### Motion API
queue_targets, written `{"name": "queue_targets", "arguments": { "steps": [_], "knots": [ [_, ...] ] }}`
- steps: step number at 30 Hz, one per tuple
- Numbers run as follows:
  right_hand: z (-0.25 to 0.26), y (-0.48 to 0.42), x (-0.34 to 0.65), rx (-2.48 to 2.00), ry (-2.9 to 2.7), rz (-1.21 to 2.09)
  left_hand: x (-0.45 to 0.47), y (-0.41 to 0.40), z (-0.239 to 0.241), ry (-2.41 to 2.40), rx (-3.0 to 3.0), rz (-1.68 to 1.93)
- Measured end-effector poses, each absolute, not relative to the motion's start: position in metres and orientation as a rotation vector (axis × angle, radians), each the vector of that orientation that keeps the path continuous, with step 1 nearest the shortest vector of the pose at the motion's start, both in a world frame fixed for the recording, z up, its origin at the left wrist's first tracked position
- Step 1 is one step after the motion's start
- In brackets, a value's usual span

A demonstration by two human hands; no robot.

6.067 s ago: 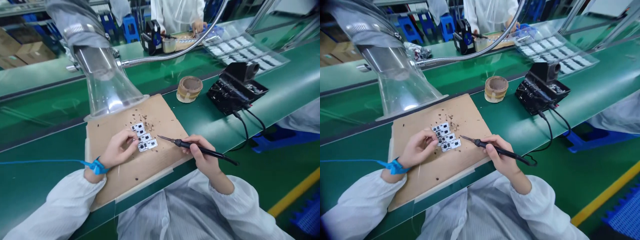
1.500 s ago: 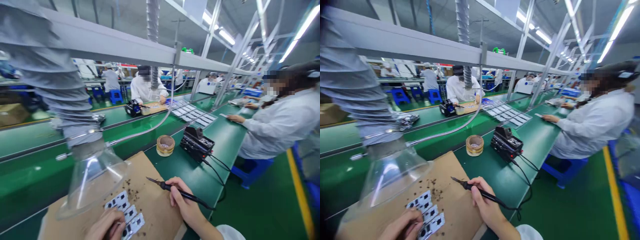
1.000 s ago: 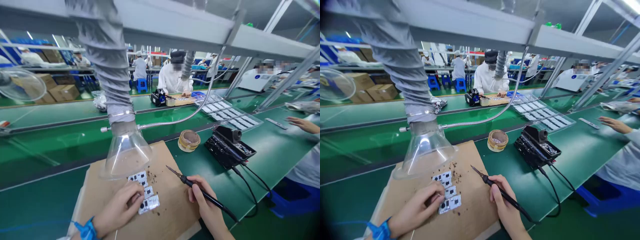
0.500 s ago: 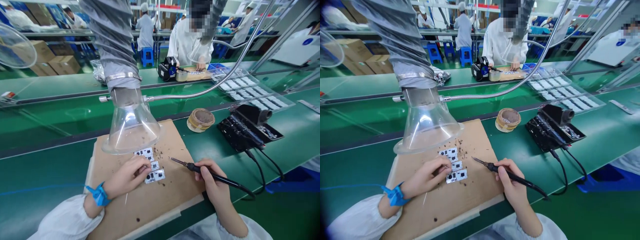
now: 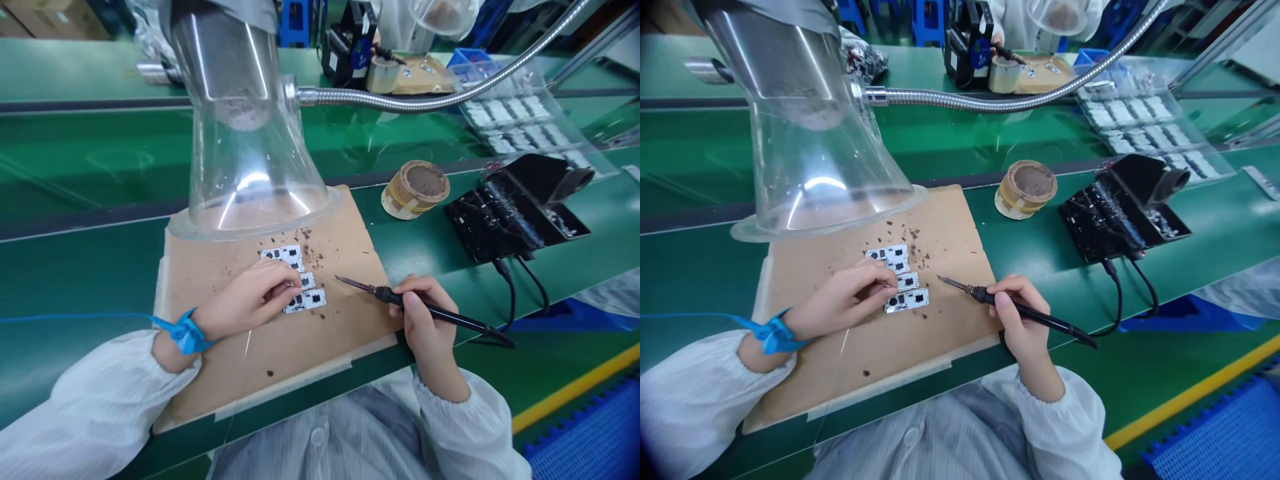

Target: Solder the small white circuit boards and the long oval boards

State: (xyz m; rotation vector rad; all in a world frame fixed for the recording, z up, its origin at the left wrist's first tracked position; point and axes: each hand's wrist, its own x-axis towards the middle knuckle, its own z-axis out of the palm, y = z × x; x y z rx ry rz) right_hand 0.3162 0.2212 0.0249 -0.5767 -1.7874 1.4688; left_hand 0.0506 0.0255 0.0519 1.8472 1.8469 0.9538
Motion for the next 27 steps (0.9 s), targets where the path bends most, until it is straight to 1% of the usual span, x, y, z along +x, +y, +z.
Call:
{"name": "queue_targets", "arguments": {
  "steps": [15,27],
  "knots": [
    [0.037,0.217,0.312,-0.424,-1.993,1.433,0.05,0.027,0.054,1.784,1.871,0.899],
    [0.035,0.22,0.314,-0.386,-2.077,1.407,0.05,0.026,0.052,1.808,1.871,0.911]
  ]
}}
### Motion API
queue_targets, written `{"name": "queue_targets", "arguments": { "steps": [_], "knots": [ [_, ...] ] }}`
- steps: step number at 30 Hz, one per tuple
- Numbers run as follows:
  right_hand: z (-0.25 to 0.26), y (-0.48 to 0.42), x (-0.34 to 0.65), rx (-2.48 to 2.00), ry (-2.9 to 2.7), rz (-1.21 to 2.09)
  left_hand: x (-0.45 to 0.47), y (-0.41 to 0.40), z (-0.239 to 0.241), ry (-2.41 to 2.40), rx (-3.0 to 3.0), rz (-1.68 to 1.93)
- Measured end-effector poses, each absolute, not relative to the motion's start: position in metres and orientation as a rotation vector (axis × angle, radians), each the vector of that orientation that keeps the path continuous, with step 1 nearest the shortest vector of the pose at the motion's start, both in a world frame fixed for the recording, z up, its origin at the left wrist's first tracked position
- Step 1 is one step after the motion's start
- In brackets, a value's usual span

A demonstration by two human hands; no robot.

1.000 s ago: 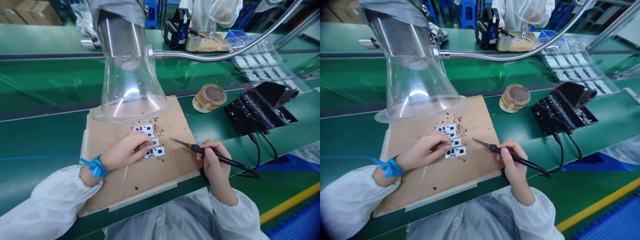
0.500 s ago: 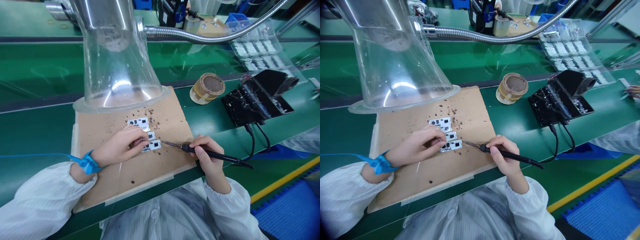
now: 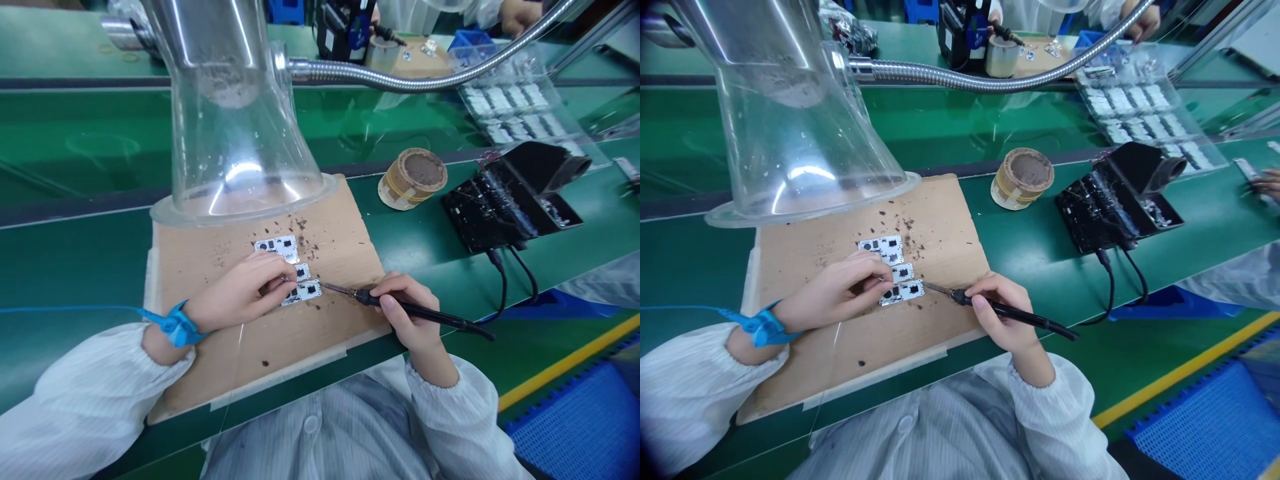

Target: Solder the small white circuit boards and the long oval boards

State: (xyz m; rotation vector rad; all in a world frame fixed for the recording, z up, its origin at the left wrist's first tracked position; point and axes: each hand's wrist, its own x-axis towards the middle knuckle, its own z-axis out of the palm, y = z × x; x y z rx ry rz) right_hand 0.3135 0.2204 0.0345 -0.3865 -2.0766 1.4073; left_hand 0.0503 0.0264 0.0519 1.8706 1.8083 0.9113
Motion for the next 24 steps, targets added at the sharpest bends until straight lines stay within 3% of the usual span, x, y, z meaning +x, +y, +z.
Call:
{"name": "queue_targets", "arguments": {
  "steps": [24],
  "knots": [
    [0.0317,0.221,0.314,-0.383,-1.966,1.469,0.0498,0.0267,0.0458,1.748,1.945,0.948]
  ]
}}
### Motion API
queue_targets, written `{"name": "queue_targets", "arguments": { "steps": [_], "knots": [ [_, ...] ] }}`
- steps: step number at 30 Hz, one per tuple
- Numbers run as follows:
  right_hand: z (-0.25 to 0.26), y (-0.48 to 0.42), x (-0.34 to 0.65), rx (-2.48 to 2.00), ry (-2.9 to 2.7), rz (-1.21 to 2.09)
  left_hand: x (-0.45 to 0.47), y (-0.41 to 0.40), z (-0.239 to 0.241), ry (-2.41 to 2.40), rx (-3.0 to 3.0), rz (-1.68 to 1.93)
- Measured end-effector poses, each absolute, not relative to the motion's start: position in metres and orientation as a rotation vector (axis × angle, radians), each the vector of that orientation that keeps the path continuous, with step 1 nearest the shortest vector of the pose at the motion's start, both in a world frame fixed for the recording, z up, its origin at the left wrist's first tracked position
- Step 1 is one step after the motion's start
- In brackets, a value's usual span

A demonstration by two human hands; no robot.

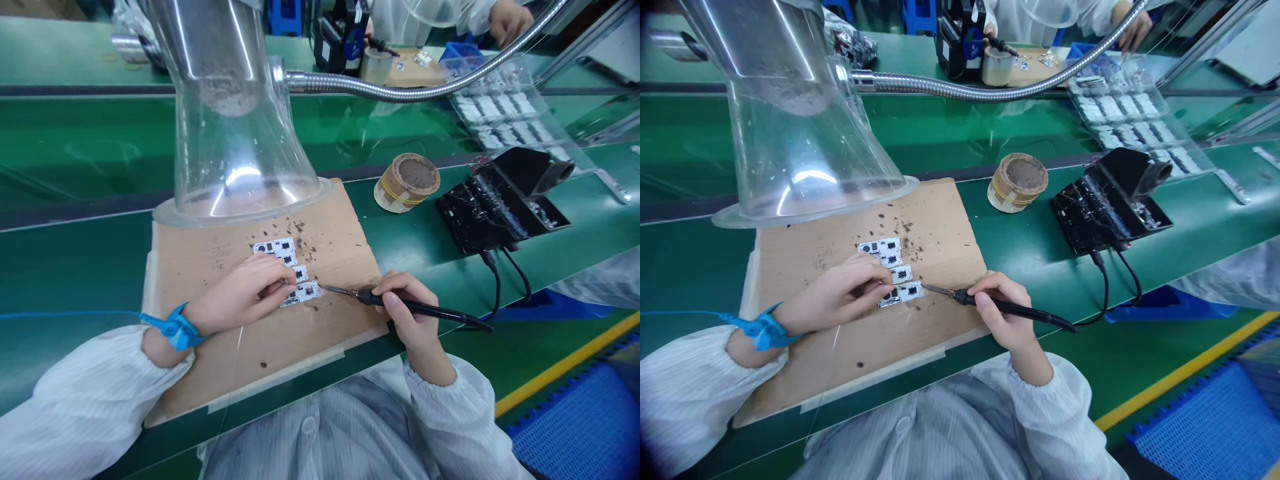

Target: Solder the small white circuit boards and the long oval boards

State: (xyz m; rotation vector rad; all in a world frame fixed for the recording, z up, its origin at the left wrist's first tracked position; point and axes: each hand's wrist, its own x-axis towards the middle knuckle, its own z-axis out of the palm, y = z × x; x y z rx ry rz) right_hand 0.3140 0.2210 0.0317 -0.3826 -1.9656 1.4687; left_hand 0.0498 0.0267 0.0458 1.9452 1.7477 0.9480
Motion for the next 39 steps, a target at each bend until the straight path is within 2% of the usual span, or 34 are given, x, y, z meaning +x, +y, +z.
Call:
{"name": "queue_targets", "arguments": {
  "steps": [39],
  "knots": [
    [0.0293,0.2231,0.3145,-0.346,-2.028,1.46,0.0543,0.0279,0.0438,1.763,1.985,0.879]
  ]
}}
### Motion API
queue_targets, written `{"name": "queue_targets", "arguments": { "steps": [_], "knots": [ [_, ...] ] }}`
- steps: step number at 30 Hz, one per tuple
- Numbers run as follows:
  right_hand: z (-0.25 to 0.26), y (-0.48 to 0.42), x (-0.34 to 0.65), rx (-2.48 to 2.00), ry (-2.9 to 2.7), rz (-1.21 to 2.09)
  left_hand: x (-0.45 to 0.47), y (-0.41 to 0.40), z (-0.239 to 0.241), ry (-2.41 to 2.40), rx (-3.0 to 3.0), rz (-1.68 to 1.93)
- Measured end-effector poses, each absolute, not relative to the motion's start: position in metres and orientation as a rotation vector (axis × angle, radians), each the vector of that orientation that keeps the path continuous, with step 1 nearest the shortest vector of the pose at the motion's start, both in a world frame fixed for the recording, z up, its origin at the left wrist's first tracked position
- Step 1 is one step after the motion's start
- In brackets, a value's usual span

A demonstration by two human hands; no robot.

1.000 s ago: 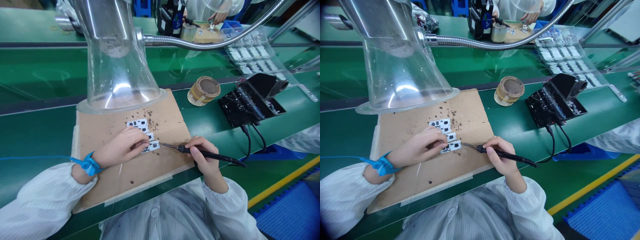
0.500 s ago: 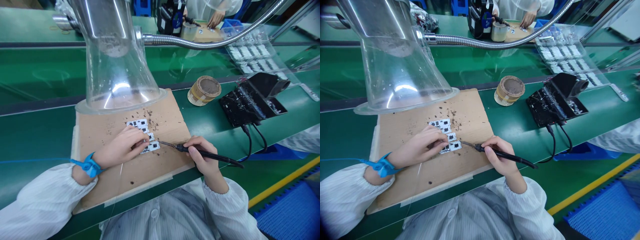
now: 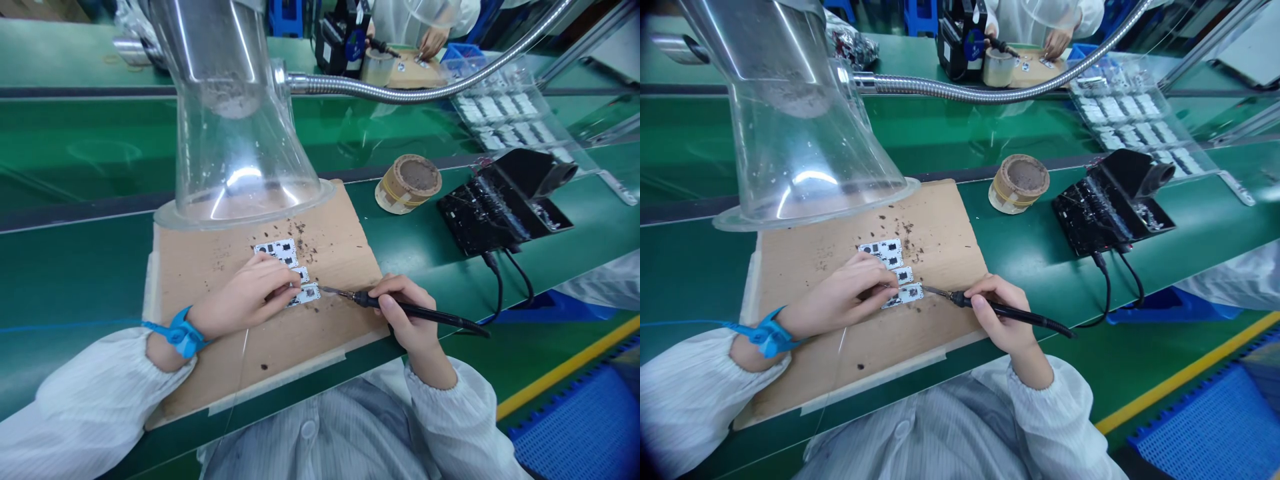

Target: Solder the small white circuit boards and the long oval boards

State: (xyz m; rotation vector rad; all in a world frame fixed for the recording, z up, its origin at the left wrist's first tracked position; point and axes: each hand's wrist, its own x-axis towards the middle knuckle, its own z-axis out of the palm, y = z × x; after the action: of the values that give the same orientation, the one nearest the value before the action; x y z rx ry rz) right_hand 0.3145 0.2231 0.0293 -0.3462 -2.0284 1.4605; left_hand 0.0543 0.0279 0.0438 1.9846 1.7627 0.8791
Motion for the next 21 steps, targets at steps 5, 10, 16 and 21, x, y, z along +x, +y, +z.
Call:
{"name": "queue_targets", "arguments": {
  "steps": [5,10,16,21],
  "knots": [
    [0.032,0.221,0.314,-0.396,-1.981,1.46,0.054,0.028,0.047,1.755,2.014,0.91],
    [0.027,0.219,0.313,-0.533,-1.859,1.457,0.052,0.023,0.051,1.808,1.841,1.06],
    [0.033,0.237,0.31,-0.655,-1.771,1.347,0.045,0.015,0.054,1.882,1.57,1.194],
    [0.058,0.274,0.305,-0.702,-1.668,1.039,0.029,-0.001,0.044,1.874,1.606,1.095]
  ]
}}
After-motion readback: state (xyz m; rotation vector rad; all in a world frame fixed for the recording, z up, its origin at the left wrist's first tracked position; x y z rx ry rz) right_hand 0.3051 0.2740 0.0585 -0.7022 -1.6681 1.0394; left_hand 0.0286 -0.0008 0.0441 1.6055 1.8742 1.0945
